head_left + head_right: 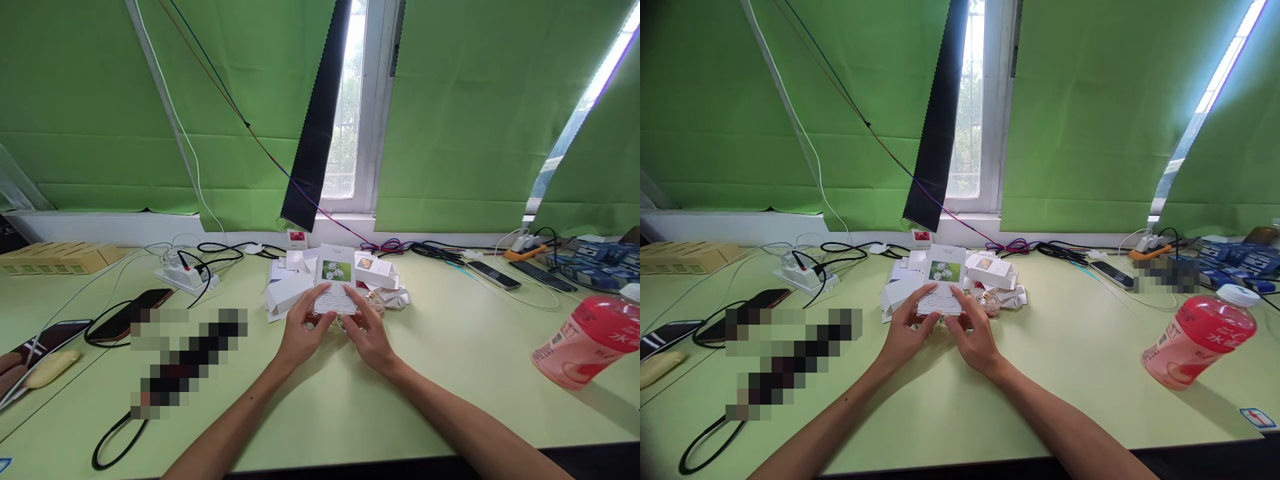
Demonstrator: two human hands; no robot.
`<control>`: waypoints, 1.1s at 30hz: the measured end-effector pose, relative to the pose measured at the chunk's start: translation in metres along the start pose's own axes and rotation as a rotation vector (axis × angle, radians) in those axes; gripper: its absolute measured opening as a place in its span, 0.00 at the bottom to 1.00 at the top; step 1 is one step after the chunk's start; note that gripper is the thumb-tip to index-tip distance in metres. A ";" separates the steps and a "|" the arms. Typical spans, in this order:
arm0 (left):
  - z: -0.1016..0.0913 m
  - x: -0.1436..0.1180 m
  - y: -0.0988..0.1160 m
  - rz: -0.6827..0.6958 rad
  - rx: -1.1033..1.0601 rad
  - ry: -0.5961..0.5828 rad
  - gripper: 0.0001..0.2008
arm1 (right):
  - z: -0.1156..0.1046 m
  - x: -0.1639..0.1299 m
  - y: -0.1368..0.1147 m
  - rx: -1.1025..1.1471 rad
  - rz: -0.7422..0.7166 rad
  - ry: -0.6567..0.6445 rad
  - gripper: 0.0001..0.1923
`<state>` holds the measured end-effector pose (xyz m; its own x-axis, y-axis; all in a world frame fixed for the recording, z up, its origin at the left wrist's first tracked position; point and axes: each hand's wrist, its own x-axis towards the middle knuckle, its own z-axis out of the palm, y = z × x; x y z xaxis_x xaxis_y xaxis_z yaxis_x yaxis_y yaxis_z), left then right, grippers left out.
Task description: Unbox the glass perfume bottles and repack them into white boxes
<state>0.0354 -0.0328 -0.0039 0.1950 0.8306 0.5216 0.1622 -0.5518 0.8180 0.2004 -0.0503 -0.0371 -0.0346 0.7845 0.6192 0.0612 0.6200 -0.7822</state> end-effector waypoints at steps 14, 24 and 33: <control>-0.004 0.001 -0.002 0.026 0.038 -0.044 0.25 | 0.001 0.001 0.000 -0.057 -0.022 0.030 0.24; -0.003 0.001 -0.007 0.032 0.042 -0.021 0.24 | 0.000 0.001 0.003 -0.105 -0.026 0.048 0.24; -0.003 0.001 -0.005 0.026 0.037 -0.015 0.24 | 0.000 0.002 0.005 -0.115 -0.022 0.060 0.23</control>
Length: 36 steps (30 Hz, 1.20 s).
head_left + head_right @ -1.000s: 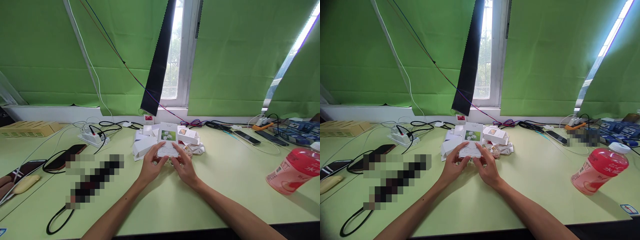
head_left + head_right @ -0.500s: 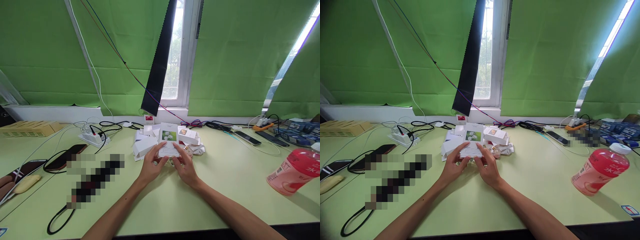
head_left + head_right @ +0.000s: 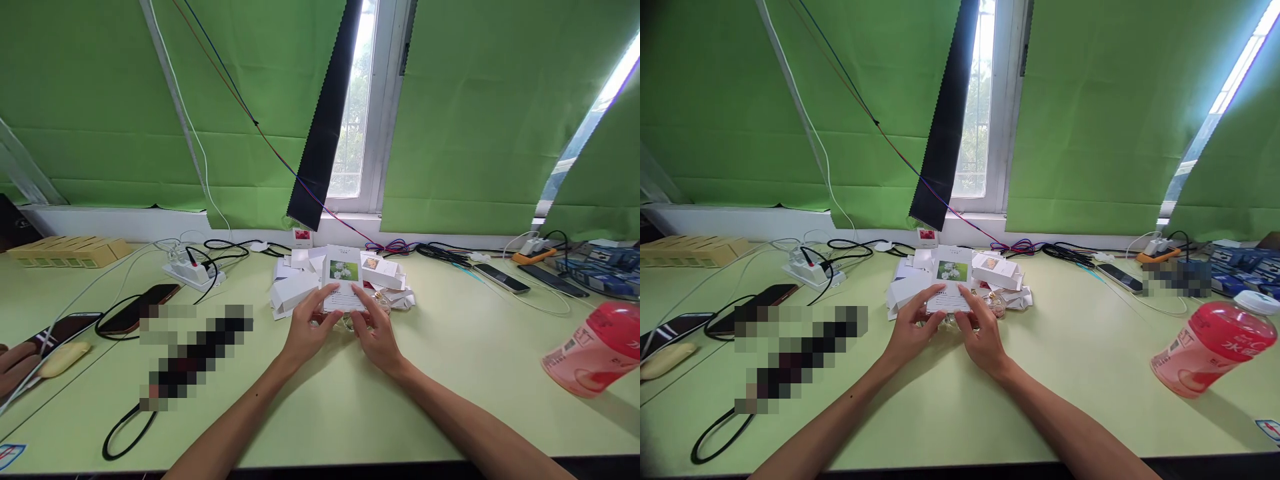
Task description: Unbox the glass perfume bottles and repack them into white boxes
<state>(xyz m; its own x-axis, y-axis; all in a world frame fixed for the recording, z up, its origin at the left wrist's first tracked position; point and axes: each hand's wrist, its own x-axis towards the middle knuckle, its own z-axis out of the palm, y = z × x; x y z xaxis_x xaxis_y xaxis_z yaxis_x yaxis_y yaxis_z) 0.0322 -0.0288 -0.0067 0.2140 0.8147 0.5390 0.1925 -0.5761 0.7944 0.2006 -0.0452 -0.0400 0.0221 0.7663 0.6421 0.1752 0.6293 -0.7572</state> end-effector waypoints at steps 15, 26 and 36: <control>0.001 0.001 -0.002 -0.019 -0.031 0.044 0.22 | 0.000 -0.002 0.003 -0.016 -0.003 0.019 0.22; -0.002 0.000 0.003 0.047 0.068 0.032 0.21 | -0.003 -0.001 0.008 -0.068 -0.041 0.028 0.22; -0.004 0.001 0.001 0.134 0.128 0.015 0.19 | -0.005 0.000 0.009 -0.120 -0.084 0.039 0.21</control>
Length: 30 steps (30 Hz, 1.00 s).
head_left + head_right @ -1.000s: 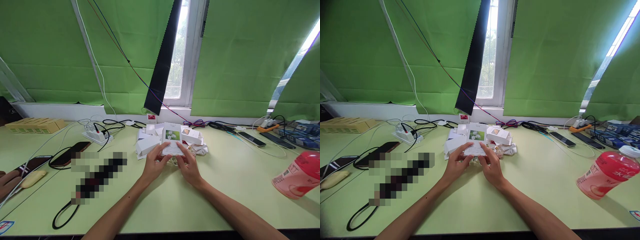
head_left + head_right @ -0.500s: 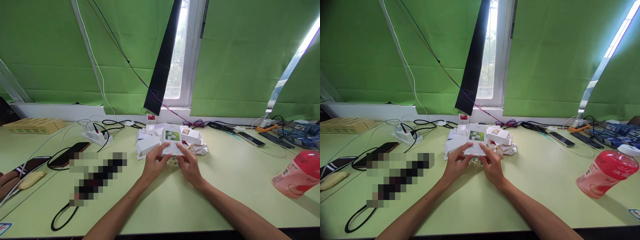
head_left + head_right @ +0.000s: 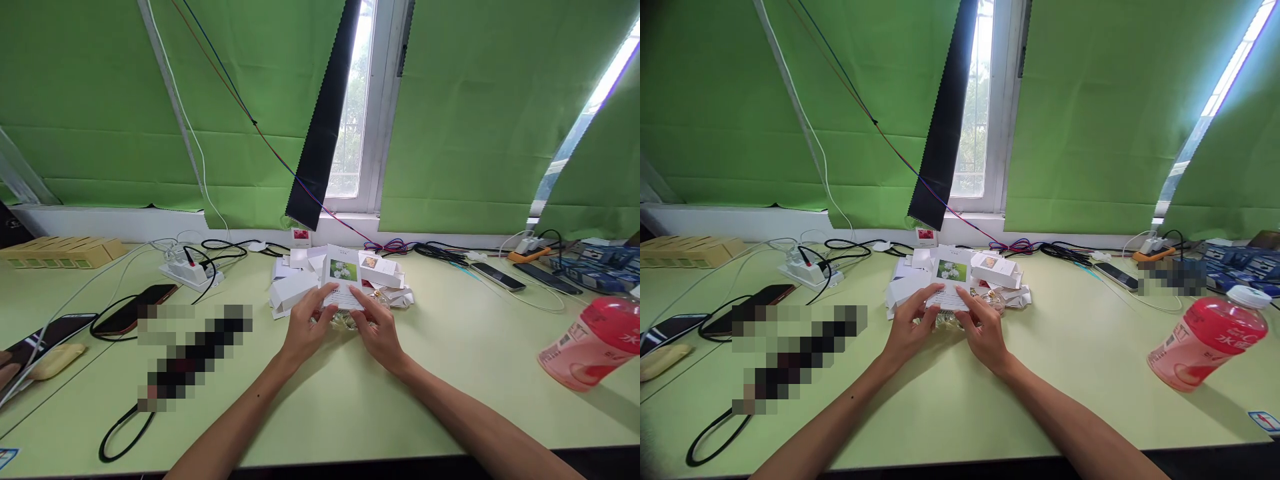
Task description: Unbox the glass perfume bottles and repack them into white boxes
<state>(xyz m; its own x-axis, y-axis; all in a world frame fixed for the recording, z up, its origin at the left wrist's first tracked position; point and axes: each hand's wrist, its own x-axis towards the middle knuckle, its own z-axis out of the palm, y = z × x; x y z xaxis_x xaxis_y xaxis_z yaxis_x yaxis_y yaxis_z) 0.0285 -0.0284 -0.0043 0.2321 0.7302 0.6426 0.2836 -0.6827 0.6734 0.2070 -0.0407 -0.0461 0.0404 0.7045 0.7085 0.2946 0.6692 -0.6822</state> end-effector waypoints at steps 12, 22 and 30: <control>0.002 0.000 -0.004 0.144 0.062 0.034 0.14 | 0.000 0.002 -0.004 -0.019 0.043 -0.014 0.24; 0.002 -0.001 -0.004 0.181 0.086 0.034 0.14 | 0.002 0.002 -0.003 0.072 0.118 0.008 0.25; 0.002 -0.001 -0.006 0.184 0.050 0.013 0.14 | 0.003 0.002 -0.004 0.164 0.163 0.021 0.27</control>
<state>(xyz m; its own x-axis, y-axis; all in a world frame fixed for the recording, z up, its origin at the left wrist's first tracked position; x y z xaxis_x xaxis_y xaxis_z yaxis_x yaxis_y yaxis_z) 0.0289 -0.0249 -0.0095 0.2729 0.5924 0.7580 0.2835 -0.8025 0.5251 0.2032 -0.0417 -0.0427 0.0953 0.8025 0.5891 0.1232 0.5777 -0.8069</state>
